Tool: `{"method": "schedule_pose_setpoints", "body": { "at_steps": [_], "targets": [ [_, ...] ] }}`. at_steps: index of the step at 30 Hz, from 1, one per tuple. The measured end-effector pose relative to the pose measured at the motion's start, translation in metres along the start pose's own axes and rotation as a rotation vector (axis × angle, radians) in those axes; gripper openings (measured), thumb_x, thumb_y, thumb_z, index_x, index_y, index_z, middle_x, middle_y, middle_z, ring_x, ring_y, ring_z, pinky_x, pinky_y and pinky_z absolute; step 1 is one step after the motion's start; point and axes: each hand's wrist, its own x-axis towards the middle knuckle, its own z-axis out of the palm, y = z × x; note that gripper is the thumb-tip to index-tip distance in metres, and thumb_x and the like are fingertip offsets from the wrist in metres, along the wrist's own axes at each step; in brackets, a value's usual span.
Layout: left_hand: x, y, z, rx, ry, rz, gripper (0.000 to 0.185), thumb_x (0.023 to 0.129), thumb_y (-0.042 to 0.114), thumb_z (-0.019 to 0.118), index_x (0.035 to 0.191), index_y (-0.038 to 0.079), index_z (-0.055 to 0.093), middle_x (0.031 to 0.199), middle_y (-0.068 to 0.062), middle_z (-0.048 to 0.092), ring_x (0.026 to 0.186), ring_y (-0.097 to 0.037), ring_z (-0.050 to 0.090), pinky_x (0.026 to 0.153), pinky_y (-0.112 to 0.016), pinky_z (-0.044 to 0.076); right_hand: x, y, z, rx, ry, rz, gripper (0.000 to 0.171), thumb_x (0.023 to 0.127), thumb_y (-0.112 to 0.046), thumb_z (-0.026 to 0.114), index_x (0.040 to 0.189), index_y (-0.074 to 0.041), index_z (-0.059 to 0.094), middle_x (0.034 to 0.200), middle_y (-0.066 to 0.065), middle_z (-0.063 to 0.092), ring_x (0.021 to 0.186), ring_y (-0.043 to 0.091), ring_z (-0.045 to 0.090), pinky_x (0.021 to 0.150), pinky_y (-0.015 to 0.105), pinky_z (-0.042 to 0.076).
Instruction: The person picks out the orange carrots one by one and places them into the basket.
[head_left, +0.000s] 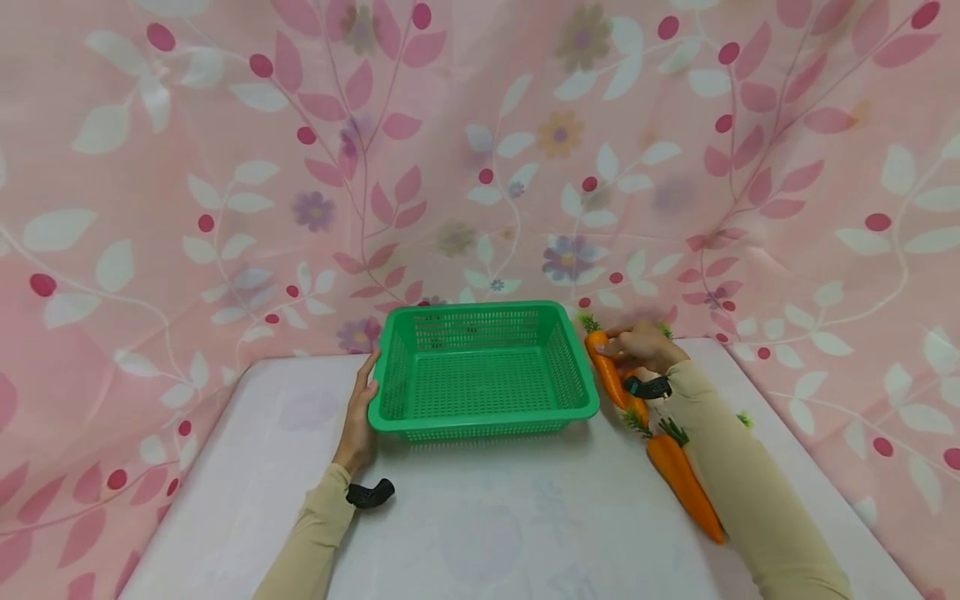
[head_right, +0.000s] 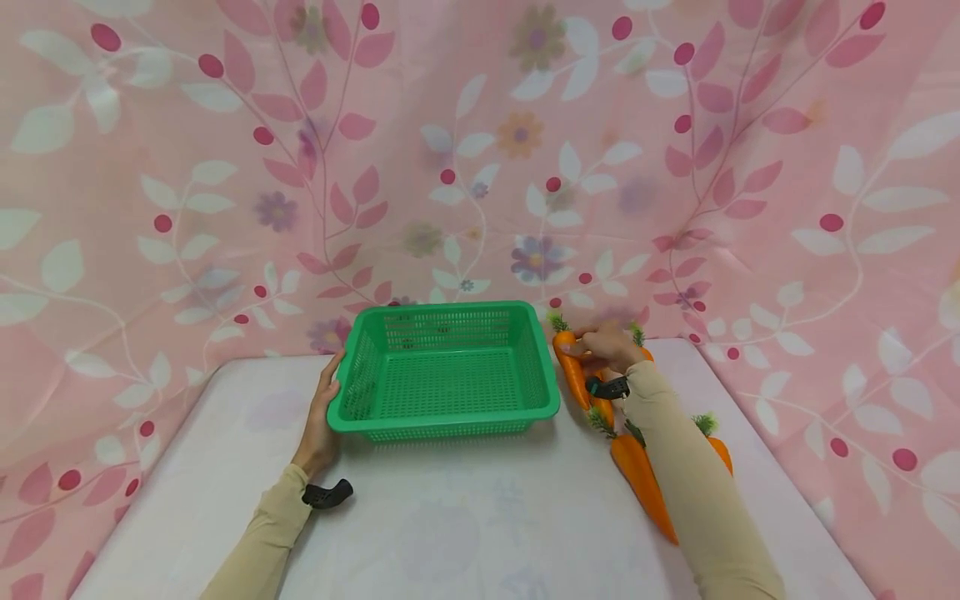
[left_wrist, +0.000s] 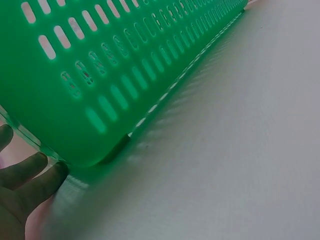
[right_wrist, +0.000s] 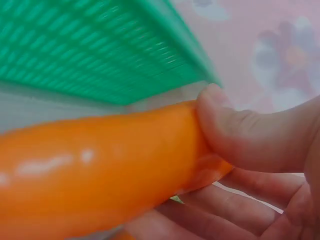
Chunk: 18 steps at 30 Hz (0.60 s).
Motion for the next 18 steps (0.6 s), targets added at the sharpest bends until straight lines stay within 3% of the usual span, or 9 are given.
{"method": "schedule_pose_setpoints", "body": {
  "at_steps": [4,7,11,18],
  "targets": [
    [-0.001,0.001,0.001,-0.008,0.005,-0.014,0.051,0.108,0.025,0.026,0.159,0.029,0.020,0.166,0.002,0.012,0.146,-0.017,0.019,0.110,-0.033,0.024,-0.001,-0.012,-0.010,0.085,-0.035,-0.011,0.057,0.097,-0.018,0.064,0.145,0.005,0.044,0.103,0.007,0.067,0.087,0.027,0.068,0.075,0.036,0.058],
    [0.000,0.002,0.002,-0.002,0.008,-0.024,0.050,0.108,0.026,0.026,0.158,0.031,0.020,0.165,0.004,0.012,0.145,-0.017,0.020,0.108,-0.031,0.027,-0.004,-0.026,-0.013,0.117,-0.019,-0.027,0.061,0.096,-0.019,0.065,0.147,0.004,0.041,0.102,0.003,0.068,0.083,0.024,0.067,0.074,0.034,0.057],
    [-0.001,0.002,0.001,0.001,0.012,-0.022,0.051,0.109,0.026,0.026,0.159,0.027,0.019,0.165,0.007,0.012,0.146,-0.017,0.020,0.109,-0.032,0.026,-0.006,-0.043,-0.012,0.148,0.013,-0.039,0.073,0.093,-0.022,0.070,0.151,0.004,0.034,0.103,0.004,0.070,0.083,0.022,0.071,0.076,0.037,0.059],
    [0.000,0.000,0.002,-0.033,-0.008,-0.011,0.052,0.108,0.026,0.024,0.160,0.026,0.016,0.165,0.004,0.011,0.147,-0.020,0.018,0.112,-0.040,0.023,-0.005,-0.053,-0.006,0.190,-0.030,-0.033,0.079,0.094,-0.024,0.069,0.155,0.000,0.026,0.113,0.008,0.068,0.096,0.025,0.072,0.091,0.047,0.054]
  ]
}}
